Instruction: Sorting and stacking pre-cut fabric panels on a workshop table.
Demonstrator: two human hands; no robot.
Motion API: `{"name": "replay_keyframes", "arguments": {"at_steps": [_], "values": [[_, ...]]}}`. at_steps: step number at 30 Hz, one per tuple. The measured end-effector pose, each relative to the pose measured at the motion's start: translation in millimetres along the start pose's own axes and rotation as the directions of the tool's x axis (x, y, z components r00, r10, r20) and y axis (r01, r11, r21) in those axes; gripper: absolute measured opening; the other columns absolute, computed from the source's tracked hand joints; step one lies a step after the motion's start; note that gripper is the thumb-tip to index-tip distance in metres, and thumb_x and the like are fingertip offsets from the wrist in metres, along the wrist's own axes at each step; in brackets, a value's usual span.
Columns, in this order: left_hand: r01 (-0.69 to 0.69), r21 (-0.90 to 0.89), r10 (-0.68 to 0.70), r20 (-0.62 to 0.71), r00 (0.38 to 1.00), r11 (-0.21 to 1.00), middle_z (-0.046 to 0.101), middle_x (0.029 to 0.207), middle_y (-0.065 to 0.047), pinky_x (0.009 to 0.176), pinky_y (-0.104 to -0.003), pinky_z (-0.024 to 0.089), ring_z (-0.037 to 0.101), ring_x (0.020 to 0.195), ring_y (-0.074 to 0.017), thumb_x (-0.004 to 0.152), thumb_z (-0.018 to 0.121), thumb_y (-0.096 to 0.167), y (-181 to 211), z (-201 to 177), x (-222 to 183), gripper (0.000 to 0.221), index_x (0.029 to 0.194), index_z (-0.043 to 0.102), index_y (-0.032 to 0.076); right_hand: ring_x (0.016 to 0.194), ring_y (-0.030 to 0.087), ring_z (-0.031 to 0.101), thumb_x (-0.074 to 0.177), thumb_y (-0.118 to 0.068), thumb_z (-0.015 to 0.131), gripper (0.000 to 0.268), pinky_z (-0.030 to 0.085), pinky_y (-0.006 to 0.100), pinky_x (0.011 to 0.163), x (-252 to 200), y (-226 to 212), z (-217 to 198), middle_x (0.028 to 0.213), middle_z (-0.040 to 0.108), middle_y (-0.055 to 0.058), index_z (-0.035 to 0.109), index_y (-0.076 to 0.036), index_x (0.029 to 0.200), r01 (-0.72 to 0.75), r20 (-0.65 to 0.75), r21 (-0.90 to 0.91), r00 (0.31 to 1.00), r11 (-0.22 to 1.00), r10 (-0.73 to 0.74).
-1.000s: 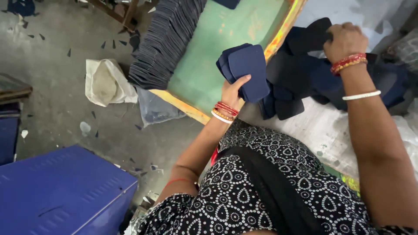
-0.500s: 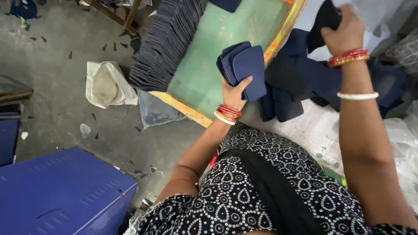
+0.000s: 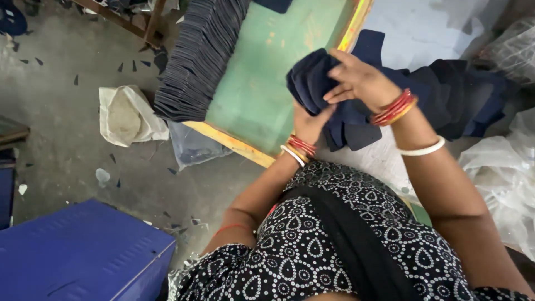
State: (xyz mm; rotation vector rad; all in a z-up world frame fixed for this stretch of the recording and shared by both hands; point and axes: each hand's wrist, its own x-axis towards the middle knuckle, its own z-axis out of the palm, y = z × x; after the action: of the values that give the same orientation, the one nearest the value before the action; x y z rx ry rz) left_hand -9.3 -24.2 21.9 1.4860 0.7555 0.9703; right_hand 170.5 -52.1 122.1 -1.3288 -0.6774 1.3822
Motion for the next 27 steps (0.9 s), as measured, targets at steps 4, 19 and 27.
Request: {"name": "replay_keyframes", "arguments": {"at_steps": [4,19,27], "values": [[0.196,-0.342,-0.237,-0.081,0.968,0.919,0.064,0.132,-0.016,0.103,-0.041,0.055,0.065,0.116,-0.0278,0.077,0.087,0.008,-21,-26,24,0.077,0.142,0.048,-0.004,0.092,0.03,0.075,0.091,-0.039,0.07,0.068,0.062,0.04,0.078,-14,26,-32,0.12,0.067,0.013,0.046,-0.012,0.149,-0.076,-0.078,-0.082,0.995,0.994,0.069],[0.26,-0.486,-0.298,-0.002,0.954,0.834,0.062,0.134,-0.017,0.106,-0.039,0.05,0.062,0.119,-0.0259,0.08,0.084,0.005,-19,-12,1,0.077,0.146,0.045,-0.005,0.095,0.033,0.069,0.098,-0.003,0.068,0.029,0.057,0.042,0.077,-75,5,65,0.108,0.069,0.013,0.075,-0.007,0.126,0.101,-0.062,-0.981,0.651,0.168,-0.757],[0.275,-0.417,-0.324,-0.052,0.945,0.866,0.061,0.134,-0.015,0.102,-0.037,0.051,0.062,0.117,-0.024,0.078,0.085,0.005,-29,-39,2,0.075,0.142,0.047,-0.004,0.113,0.032,0.069,0.096,-0.02,0.078,0.026,0.054,0.041,0.1,-58,70,-6,0.126,0.071,0.009,0.074,-0.008,0.118,0.259,0.096,-0.947,0.792,0.188,-0.603]]}}
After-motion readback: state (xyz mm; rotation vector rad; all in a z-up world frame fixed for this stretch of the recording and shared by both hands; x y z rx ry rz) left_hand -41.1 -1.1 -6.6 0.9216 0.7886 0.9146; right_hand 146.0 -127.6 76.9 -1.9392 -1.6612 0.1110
